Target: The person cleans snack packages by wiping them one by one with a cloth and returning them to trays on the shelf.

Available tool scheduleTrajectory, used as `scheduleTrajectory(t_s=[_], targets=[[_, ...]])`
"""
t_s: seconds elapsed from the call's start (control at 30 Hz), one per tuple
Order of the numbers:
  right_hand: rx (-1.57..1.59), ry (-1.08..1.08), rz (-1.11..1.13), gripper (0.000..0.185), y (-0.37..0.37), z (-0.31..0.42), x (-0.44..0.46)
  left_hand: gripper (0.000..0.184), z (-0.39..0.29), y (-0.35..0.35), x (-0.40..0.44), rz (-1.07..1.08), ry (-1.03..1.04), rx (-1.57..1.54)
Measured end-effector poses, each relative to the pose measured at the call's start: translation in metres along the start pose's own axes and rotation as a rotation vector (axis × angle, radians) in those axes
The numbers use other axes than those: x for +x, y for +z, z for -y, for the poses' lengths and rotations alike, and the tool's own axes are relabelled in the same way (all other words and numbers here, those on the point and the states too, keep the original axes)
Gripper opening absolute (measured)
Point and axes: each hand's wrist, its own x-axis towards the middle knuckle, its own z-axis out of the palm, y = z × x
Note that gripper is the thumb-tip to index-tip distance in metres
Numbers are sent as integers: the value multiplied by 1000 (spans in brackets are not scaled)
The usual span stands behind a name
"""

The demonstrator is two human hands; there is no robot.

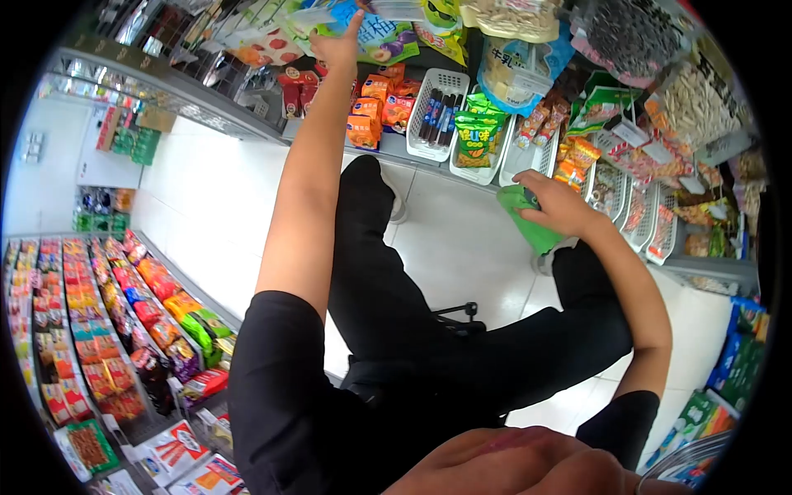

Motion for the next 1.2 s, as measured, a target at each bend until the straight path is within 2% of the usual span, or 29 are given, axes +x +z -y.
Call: scheduleTrajectory(t_s=[0.07,0.1,0.2,0.23,0.33,0.37,0.43,0.53,0.63,0.73,0.77,0.87,0.97,1.0,1.03,1.2], targets=[[-3,17,34,52,-2,0,3,122,-3,-3,-10,-134,8,116],[-2,26,45,52,-3,1,5,105,-2,-3,-14,-175,114,164],[-22,26,59,54,-6,4,10,82,22,15,-3,-281,485,315],[-13,22,57,55,-6,5,10,66,2,6,-19,-218,484,205],[-9,21,54,56,-6,5,11,72,23,25,-11,-333,671,557],[-10,23,53,56,-6,5,10,70,27,29,-11,-162,633,482],[-21,44,72,56,-6,7,8,68,-64,-18,-53,177,554,322],[-47,47,78,55,-1,4,5,65,-52,1,-46,77,730,424],[-50,43,83,55,-1,8,3,63,-39,10,-23,181,790,246],[-26,60,97,52,1,12,3,66,-42,3,-24,254,634,185],[-15,69,103,51,1,12,4,74,-27,3,-22,240,636,310],[-32,142,208,48,8,-2,5,62,23,-16,-35,219,876,596],[-138,244,395,51,17,-19,3,69,75,-47,-53,553,690,879],[-164,263,459,51,22,-28,0,73,92,-55,-56,713,516,981],[-168,262,491,51,30,-39,-1,78,85,-59,-57,915,186,1060],[-56,257,538,42,39,-58,-8,81,77,-75,-54,1545,-479,1165]])
